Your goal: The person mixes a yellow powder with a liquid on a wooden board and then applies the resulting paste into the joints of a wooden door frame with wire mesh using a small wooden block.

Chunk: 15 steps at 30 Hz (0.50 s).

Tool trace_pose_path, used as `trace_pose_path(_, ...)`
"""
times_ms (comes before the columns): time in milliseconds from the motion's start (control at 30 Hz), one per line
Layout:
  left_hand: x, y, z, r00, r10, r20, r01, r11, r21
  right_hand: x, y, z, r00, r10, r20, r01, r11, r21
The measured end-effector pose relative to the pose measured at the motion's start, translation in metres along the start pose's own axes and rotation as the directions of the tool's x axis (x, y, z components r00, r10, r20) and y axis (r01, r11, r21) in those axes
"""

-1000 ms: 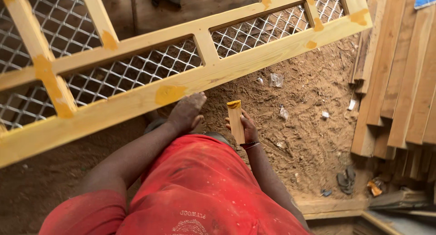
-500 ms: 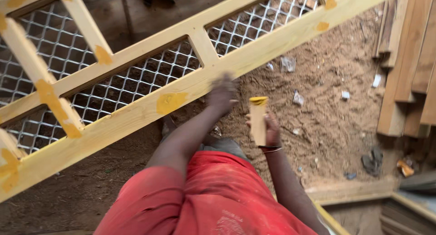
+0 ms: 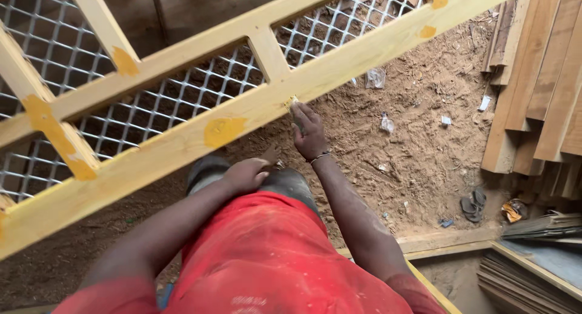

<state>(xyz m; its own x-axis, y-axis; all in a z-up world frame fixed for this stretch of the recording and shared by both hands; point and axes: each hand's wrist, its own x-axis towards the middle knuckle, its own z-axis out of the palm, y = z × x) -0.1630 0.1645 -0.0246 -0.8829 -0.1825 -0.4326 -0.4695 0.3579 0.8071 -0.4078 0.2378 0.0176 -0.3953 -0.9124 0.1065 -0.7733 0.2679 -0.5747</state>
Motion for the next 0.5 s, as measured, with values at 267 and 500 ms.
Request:
trace_pose_path(267, -0.049, -0.063, -0.060, 0.989, -0.092, 0.119, 0.094, 0.996, -0.008, 0.013, -0.023, 0.032, 0.954, 0.251, 0.163, -0.193, 0.932, -0.307)
trace_pose_path(500, -0.052, -0.130, -0.050, 0.974, 0.040, 0.223, -0.011, 0.992, -0.128, 0.022, -0.076, 0.010, 0.691, 0.617, 0.376, -0.385, 0.755, -0.531)
